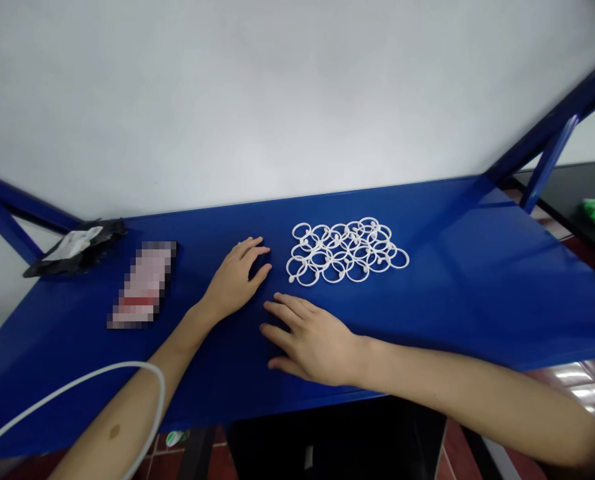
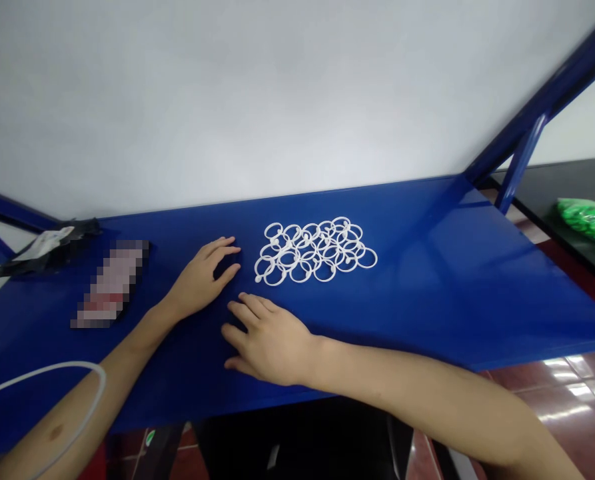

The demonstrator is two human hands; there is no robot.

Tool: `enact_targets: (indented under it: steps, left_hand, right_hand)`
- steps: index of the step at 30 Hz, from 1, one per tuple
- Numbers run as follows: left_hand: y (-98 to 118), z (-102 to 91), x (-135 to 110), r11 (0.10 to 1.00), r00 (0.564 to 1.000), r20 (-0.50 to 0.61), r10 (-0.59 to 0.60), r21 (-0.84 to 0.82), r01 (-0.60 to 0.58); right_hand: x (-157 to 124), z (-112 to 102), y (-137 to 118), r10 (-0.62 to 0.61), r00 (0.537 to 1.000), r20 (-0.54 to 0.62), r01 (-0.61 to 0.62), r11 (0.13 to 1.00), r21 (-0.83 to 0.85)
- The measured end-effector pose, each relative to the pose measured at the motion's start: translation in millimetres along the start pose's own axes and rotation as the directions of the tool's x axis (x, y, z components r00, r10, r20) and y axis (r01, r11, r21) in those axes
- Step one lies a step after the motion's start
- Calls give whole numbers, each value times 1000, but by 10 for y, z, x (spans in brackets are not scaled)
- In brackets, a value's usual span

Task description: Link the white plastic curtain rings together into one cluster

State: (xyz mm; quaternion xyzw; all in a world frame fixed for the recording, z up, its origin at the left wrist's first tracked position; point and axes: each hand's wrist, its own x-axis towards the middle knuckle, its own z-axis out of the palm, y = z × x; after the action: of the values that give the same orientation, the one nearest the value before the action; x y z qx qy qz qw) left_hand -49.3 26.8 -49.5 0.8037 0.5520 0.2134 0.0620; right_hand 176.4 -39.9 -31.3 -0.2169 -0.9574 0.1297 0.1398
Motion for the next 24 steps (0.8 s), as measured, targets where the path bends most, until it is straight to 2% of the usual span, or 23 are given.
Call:
enact_targets:
  steps: [6,14,24]
  left_hand:
    - [-5,23,-10,999,999,-6,-36,-17,35]
    - [4,-3,5,1000,1000,14,4,15,-4]
    - [5,-2,3,1000,1000,19,11,29,-12]
  right_hand:
    - [7,-53,-17,45,998,-35,-44,999,32]
    - [4,1,2,21,1000,-8,-21,998,-55]
    - [5,-12,13,28,1000,-1,-28,997,-76]
